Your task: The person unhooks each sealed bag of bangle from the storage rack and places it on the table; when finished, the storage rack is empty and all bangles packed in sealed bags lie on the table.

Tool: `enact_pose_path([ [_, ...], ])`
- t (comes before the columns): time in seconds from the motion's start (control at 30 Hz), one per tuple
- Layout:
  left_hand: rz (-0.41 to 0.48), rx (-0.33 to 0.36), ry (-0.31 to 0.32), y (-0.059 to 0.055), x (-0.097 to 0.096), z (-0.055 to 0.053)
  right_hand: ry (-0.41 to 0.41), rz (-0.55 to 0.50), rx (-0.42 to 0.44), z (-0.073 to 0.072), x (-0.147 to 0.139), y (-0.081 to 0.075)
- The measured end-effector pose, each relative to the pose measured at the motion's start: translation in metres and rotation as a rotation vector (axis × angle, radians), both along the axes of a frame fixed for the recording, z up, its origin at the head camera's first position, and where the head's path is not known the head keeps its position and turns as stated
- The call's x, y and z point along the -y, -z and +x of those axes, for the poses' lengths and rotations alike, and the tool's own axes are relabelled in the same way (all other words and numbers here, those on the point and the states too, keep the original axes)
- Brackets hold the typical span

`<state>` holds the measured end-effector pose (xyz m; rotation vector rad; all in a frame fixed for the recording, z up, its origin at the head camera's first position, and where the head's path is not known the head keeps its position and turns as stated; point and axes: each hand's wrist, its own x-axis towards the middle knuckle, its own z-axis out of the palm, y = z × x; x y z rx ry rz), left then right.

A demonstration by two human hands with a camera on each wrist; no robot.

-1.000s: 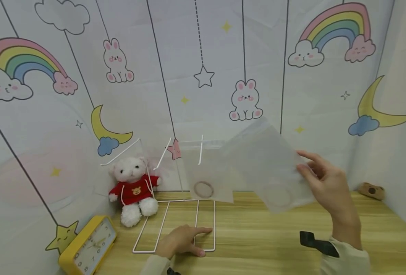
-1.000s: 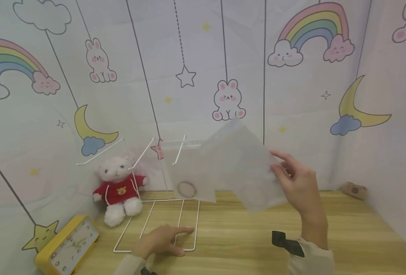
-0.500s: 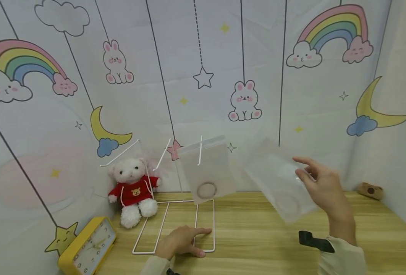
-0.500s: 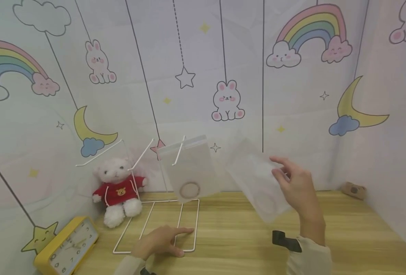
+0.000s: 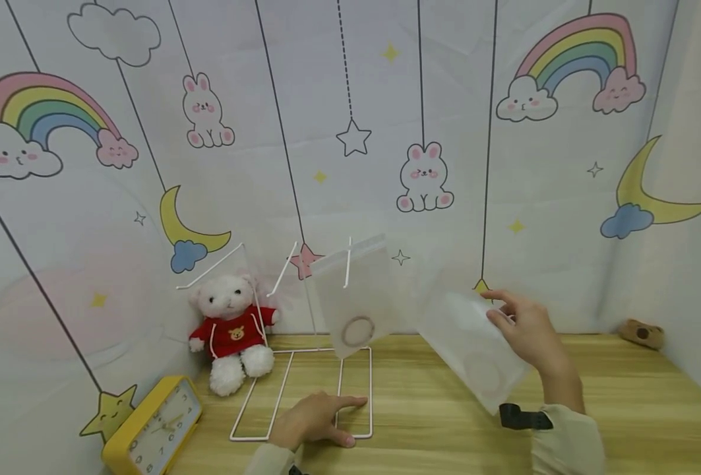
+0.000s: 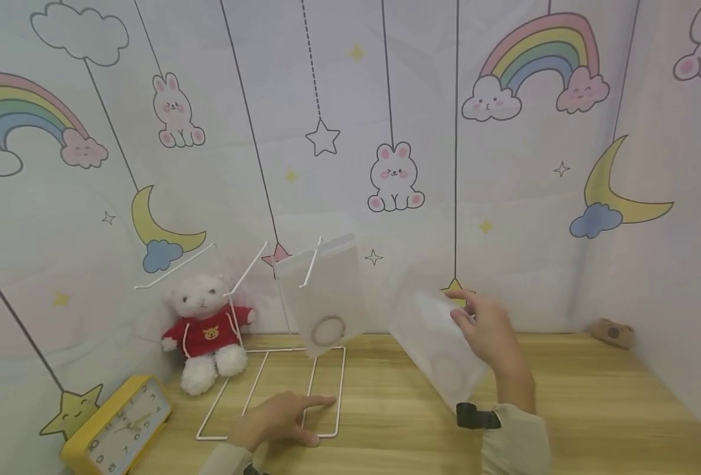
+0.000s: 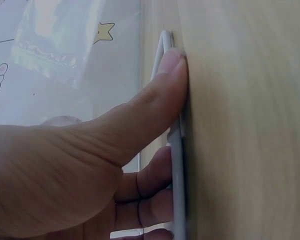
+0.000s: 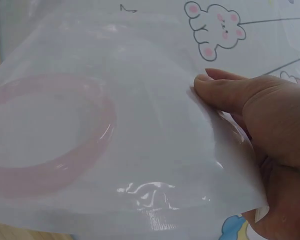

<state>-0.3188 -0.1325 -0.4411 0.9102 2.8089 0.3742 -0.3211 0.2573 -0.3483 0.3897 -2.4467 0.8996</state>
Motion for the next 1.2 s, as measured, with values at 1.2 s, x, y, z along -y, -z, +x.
enact_pose_path([
  [1.2,0.005,-0.007,-0.005,-0.001,0.001,0.002,-0.041,-0.030,0.258,-0.040,0.030,0.059],
])
